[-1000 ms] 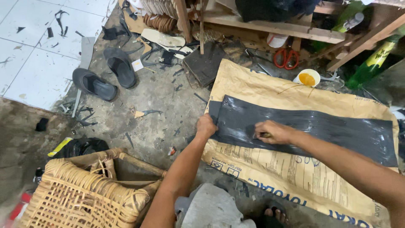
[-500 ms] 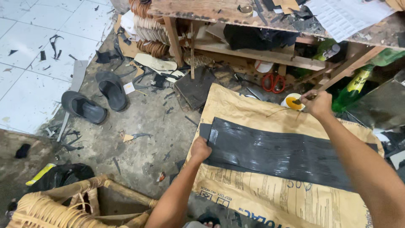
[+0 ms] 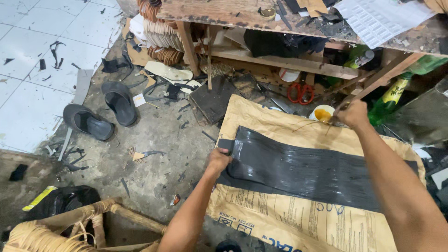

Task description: The person applies a yellowish adhesive to rectangular black material pieces using a brush, then places the coated pieces on a wooden shelf to dry. The process is repeated for multiple pieces.

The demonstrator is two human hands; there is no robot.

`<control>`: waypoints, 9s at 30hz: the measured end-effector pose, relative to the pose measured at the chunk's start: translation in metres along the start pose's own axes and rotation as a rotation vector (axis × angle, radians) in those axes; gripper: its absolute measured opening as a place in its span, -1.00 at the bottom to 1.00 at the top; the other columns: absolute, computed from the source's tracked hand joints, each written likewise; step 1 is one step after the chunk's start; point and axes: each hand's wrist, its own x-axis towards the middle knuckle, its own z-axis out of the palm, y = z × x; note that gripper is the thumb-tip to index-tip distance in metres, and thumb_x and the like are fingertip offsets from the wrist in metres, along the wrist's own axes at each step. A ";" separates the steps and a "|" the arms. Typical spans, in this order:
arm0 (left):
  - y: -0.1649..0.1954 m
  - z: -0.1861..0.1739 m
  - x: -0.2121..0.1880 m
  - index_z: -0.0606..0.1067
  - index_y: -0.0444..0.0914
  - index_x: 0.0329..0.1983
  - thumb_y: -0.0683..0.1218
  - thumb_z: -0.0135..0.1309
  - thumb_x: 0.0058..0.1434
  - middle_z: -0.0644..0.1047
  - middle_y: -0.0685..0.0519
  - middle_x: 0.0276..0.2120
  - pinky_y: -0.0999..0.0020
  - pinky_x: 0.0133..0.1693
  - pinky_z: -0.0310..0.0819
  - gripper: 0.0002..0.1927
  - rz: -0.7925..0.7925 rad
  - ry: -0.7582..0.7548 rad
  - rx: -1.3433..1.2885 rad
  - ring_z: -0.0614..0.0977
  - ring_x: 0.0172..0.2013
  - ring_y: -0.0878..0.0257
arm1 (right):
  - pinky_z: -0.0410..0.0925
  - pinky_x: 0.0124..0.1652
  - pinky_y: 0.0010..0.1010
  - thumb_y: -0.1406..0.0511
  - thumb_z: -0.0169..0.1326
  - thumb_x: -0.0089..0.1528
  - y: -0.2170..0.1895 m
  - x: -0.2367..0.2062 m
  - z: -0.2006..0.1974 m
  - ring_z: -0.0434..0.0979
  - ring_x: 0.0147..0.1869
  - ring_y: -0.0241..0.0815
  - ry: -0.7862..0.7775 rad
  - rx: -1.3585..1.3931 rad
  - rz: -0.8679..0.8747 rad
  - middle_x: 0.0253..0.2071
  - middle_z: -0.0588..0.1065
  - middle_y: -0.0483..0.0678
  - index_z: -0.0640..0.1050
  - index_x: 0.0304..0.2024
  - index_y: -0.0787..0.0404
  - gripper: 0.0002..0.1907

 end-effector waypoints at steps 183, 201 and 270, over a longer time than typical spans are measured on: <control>0.332 -0.155 -0.204 0.24 -0.18 0.44 -0.27 -0.12 0.20 0.57 0.06 -0.13 0.30 -0.27 0.67 -0.33 0.504 -0.898 -0.011 0.64 -0.28 0.34 | -0.06 -0.68 -0.22 0.09 0.13 0.45 0.227 -0.264 -0.309 0.07 -0.66 -0.17 0.402 0.595 0.588 -0.50 0.46 0.08 0.44 -0.24 0.15 -0.68; 0.418 -0.047 -0.263 0.14 -0.14 0.48 -0.42 -0.25 0.19 0.58 -0.18 -0.06 0.19 -0.42 0.72 -0.24 0.867 -0.741 -0.148 0.67 -0.29 0.09 | 0.00 -0.65 -0.24 0.18 0.10 0.46 0.225 -0.212 -0.375 0.17 -0.60 -0.17 0.695 0.499 0.612 -0.45 0.48 0.09 0.50 -0.18 0.19 -0.78; 0.325 0.045 -0.064 0.63 -0.28 0.03 -0.17 0.11 0.10 0.68 -0.11 -0.21 0.25 -0.21 0.64 -0.60 0.921 -0.502 0.485 0.72 -0.24 0.16 | 0.53 -0.28 -0.15 0.11 -0.07 0.42 -0.066 -0.020 -0.260 0.62 -0.29 0.05 -0.140 0.318 0.163 -0.19 0.56 0.14 0.50 -0.09 0.42 -0.57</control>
